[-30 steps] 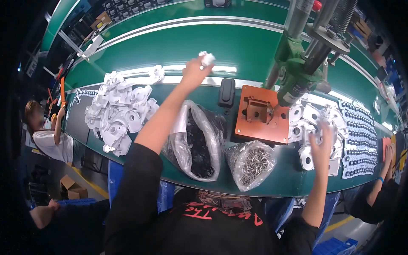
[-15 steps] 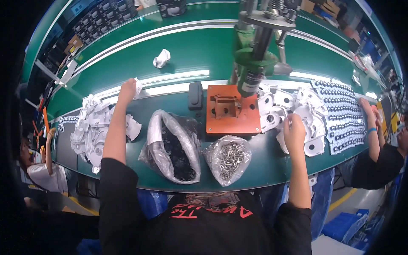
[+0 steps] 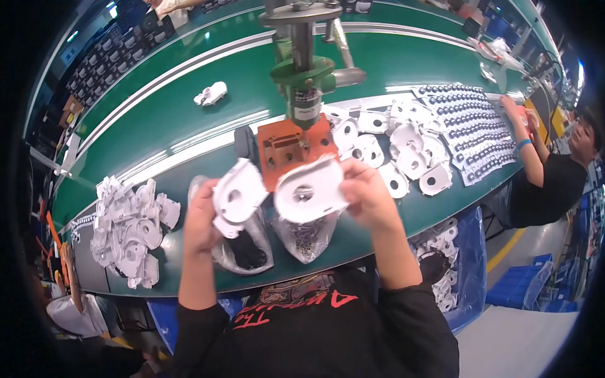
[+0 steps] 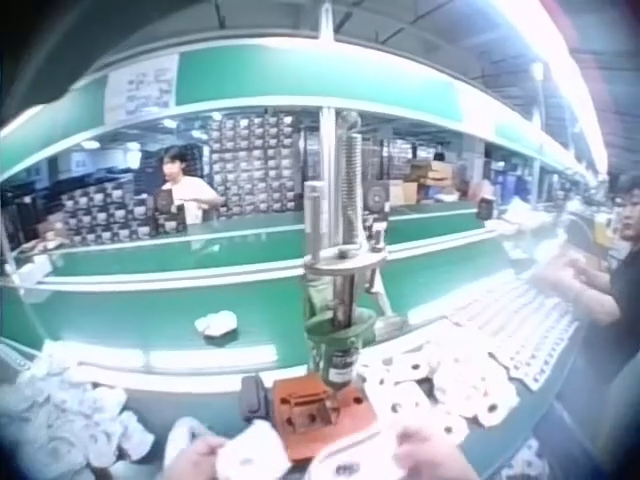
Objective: Manually press metal rivets or fasteners into white plastic components using a handheld mechanical press station.
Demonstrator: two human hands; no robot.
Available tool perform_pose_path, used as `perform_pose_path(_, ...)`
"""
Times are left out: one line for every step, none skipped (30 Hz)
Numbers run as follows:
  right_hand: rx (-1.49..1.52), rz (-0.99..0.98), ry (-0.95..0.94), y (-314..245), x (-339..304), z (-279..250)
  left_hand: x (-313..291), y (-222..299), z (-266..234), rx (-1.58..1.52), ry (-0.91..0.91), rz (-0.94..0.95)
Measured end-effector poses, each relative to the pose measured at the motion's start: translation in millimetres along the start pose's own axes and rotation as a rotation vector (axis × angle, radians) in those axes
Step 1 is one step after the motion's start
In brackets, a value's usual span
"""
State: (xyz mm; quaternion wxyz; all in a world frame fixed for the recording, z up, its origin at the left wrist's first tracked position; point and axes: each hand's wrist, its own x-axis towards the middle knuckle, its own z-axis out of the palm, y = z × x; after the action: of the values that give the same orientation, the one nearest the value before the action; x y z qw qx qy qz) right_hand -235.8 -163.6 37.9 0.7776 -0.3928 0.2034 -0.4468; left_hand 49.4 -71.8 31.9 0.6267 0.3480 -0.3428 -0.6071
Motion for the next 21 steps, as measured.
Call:
perform_pose_path(0.01,0.011,-0.052,0,-4,16,-3,-4,10,-0.035,-0.013,-0.001)
perform_pose_path(-0.052,-0.056,-0.059,4,-7,25,-6,-7,20,-0.07,-0.025,-0.001)
perform_pose_path(-0.119,-0.13,-0.058,6,-10,30,-4,-12,27,-0.147,-0.014,-0.013)
perform_pose_path(-0.235,-0.322,-0.052,8,-9,43,-5,-12,34,-0.229,0.006,-0.071)
perform_pose_path(-0.379,-0.423,-0.102,7,-12,46,-7,-10,37,-0.312,0.025,-0.128)
perform_pose_path(-0.52,-0.524,-0.16,6,-15,48,-13,-9,35,-0.357,-0.096,-0.116)
perform_pose_path(-0.594,-0.559,-0.291,4,-14,49,-19,-17,34,-0.351,-0.017,-0.077)
perform_pose_path(-0.784,-0.645,-0.376,2,-12,54,-24,-28,33,-0.345,0.062,-0.038)
perform_pose_path(-0.975,-0.734,-0.455,-1,-11,60,-26,-31,32,-0.382,0.097,-0.09)
perform_pose_path(-1.074,-0.771,-0.5,3,-12,64,-26,-33,35,-0.346,0.151,-0.12)
perform_pose_path(-1.119,-0.792,-0.528,10,-12,66,-26,-34,37,-0.311,0.205,-0.15)
perform_pose_path(-1.169,-0.815,-0.551,17,-12,67,-27,-39,30,-0.364,0.115,-0.12)
perform_pose_path(-1.202,-0.785,-0.555,22,-14,69,-29,-43,28,-0.368,0.121,-0.113)
perform_pose_path(-1.2,-0.784,-0.565,27,-17,70,-29,-45,31,-0.258,0.186,-0.096)
perform_pose_path(-1.233,-0.765,-0.54,32,-19,70,-28,-44,37,-0.147,0.25,-0.081)
perform_pose_path(-1.265,-0.745,-0.514,36,-21,71,-28,-42,41,-0.256,0.238,-0.039)
perform_pose_path(-1.264,-0.743,-0.521,38,-23,72,-29,-44,41,-0.259,0.244,-0.035)
perform_pose_path(-1.291,-0.74,-0.51,40,-25,74,-30,-46,40,-0.248,0.252,-0.003)
perform_pose_path(-1.319,-0.737,-0.498,42,-26,75,-31,-47,40,-0.237,0.259,0.028)
perform_pose_path(-1.318,-0.735,-0.498,44,-26,77,-31,-48,41,-0.237,0.261,0.027)
perform_pose_path(-1.322,-0.74,-0.484,44,-26,78,-31,-47,42,-0.205,0.301,0.034)
